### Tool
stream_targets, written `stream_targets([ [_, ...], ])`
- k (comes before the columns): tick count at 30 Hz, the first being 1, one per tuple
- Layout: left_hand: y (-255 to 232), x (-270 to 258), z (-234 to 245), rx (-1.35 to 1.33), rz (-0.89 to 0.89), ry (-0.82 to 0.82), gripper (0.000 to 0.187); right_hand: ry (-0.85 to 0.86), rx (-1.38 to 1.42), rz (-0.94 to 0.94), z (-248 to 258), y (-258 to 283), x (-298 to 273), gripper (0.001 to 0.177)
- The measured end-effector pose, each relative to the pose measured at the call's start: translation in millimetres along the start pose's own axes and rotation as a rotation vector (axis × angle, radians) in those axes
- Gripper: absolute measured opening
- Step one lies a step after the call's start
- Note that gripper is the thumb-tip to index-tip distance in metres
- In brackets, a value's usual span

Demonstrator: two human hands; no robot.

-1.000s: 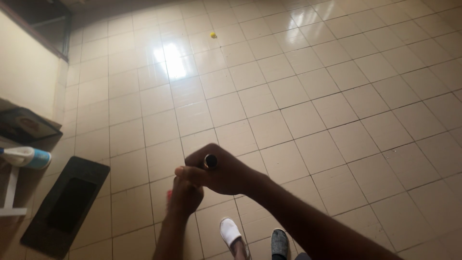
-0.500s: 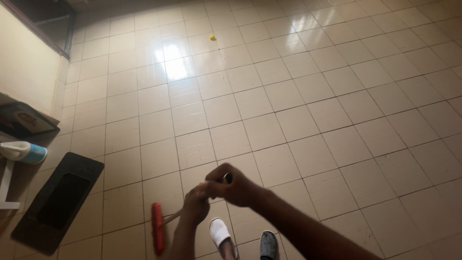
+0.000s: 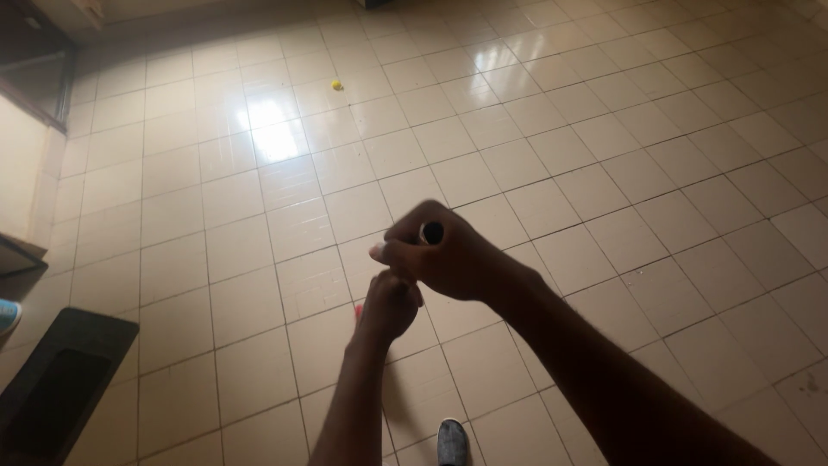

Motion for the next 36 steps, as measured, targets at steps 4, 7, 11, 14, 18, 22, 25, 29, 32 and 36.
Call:
stream_targets([
  [4, -5.5, -21.1, 27.4, -0.109, -0.037, -0.143, 0.013, 0.042, -0.028, 0.111, -19.1, 37.6, 5.8, 0.048],
  [7, 6.6, -46.0, 60.4, -0.111, -0.252, -0.301, 0.014, 0.071, -0.073, 0.192, -53.2, 62.6, 19.6, 0.051],
  [11, 20.2, -112.4, 103.4, -0.278, -0.278, -0.354, 0.010, 0.125, 0.000, 0.167, -117.3, 82.9, 21.1, 0.053],
  [14, 58.9, -158.3, 125.5, -0.266, -0.078, -0.362, 0.005, 0.183, 0.068, 0.171, -166.5, 84.5, 25.6, 0.053],
  [18, 134.5, -234.2, 136.7, 0.092, 0.262, -0.414, 0.013, 0.291, 0.231, 0.195, -244.8, 66.5, 20.2, 0.050],
  [22, 189.3, -304.7, 138.0, 0.388, 0.219, -0.369, 0.013, 0.384, 0.377, 0.244, -323.2, 33.3, 8.5, 0.038],
  [25, 201.2, -350.8, 133.5, 0.151, 0.663, -0.278, 0.017, 0.425, 0.380, 0.225, -368.7, 6.8, -10.8, 0.030],
  [29, 236.8, -372.7, 108.8, 0.097, 0.656, -0.292, 0.024, 0.451, 0.323, 0.173, -389.1, -9.0, -27.1, 0.031],
  [32, 244.3, -367.7, 91.0, 0.054, 0.619, -0.272, 0.026, 0.436, 0.298, 0.144, -377.9, -10.2, -33.7, 0.030],
  [36, 205.1, -326.1, 84.6, 0.018, 0.102, -0.384, 0.025, 0.368, 0.339, 0.085, -331.6, -10.5, -32.2, 0.035],
])
Point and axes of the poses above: each hand's wrist, its own x-axis towards the middle knuckle, its own z-axis out of the back of the hand, y = z × x, the point moved 1 cm from there along x, towards the middle knuckle, and after that the axes turned 3 degrees about -x, right-handed, at the moved point
